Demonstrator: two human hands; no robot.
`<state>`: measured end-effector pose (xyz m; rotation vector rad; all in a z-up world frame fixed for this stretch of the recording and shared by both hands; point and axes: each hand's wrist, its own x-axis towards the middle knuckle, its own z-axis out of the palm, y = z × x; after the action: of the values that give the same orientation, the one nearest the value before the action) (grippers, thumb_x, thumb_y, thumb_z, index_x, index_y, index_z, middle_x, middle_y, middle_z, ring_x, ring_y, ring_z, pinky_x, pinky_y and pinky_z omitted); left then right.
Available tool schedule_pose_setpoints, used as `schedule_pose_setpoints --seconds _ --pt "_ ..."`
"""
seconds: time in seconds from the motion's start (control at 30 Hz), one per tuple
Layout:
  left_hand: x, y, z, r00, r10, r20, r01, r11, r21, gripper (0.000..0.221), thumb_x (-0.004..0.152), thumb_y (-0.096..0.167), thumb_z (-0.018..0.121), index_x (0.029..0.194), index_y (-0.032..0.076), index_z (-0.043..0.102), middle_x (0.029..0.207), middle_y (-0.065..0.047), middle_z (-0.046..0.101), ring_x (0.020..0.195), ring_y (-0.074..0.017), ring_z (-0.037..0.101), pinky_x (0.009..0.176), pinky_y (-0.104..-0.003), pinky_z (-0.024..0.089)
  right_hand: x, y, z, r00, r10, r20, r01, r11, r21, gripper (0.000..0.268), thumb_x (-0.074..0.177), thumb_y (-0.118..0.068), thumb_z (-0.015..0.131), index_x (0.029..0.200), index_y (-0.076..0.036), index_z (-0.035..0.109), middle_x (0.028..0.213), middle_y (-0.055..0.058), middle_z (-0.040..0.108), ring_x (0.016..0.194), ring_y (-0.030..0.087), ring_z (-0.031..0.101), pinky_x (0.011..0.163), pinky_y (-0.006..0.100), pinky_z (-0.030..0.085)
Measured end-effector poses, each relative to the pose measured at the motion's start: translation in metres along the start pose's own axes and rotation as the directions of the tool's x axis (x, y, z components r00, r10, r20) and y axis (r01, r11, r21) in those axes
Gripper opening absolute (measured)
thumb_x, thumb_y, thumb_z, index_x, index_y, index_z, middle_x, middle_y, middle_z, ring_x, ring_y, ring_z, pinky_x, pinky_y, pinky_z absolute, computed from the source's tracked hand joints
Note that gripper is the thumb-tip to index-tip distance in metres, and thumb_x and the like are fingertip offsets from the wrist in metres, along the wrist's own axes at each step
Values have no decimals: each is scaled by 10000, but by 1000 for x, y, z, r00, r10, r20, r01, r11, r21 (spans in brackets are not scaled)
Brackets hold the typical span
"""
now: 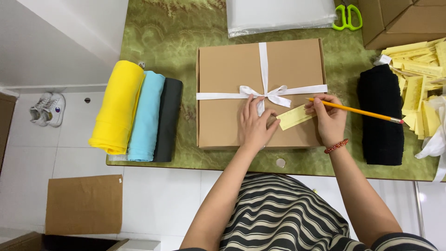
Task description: Packaging items into boxes, including tying ribbons and writing on tags
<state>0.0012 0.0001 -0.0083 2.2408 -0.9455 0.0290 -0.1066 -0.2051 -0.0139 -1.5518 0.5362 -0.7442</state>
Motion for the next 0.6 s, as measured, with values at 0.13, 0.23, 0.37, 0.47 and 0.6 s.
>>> schedule_pose_setpoints --seconds 0.13,0.23,0.37,0.47,0.6 --pt "0 3 -5 1000 8 5 -8 1000 -5 238 904 425 777 1060 270 687 1524 -45 452 1610 -367 274 1276 -555 258 -2 4 5 1000 -3 31 5 998 -59 90 1164 -69 639 1190 14 618 937 157 738 792 163 731 745 280 628" --pt "0 3 -6 1000 4 5 -4 1000 -5 239 910 426 773 1063 268 677 1530 -41 444 1609 -362 278 1267 -557 270 -9 4 11 997 -2 83 19 976 -215 116 1155 -111 669 1099 -9 667 833 143 750 729 177 721 667 307 591" --pt "0 4 -9 1000 2 10 -2 1000 3 244 908 430 776 1060 263 683 1525 -40 443 1609 -360 275 1269 -551 269 -16 7 14 982 -65 175 152 824 -546 148 1113 -238 728 1010 -132 726 710 94 721 683 254 715 607 358 542" --pt "0 3 -6 1000 11 -8 -11 1000 2 244 898 416 790 1052 258 685 1514 -46 453 1603 -365 287 1273 -551 270 -20 14 14 971 -99 219 216 760 -613 147 1108 -252 713 1020 -134 710 729 131 724 727 348 736 631 424 550" --pt "0 3 -6 1000 14 -17 -14 1000 6 252 887 408 804 1048 254 687 1519 -41 454 1603 -359 293 1276 -556 278 -20 16 14 962 -136 238 258 744 -617 154 1115 -250 706 1032 -120 700 744 135 727 743 356 742 627 418 549"
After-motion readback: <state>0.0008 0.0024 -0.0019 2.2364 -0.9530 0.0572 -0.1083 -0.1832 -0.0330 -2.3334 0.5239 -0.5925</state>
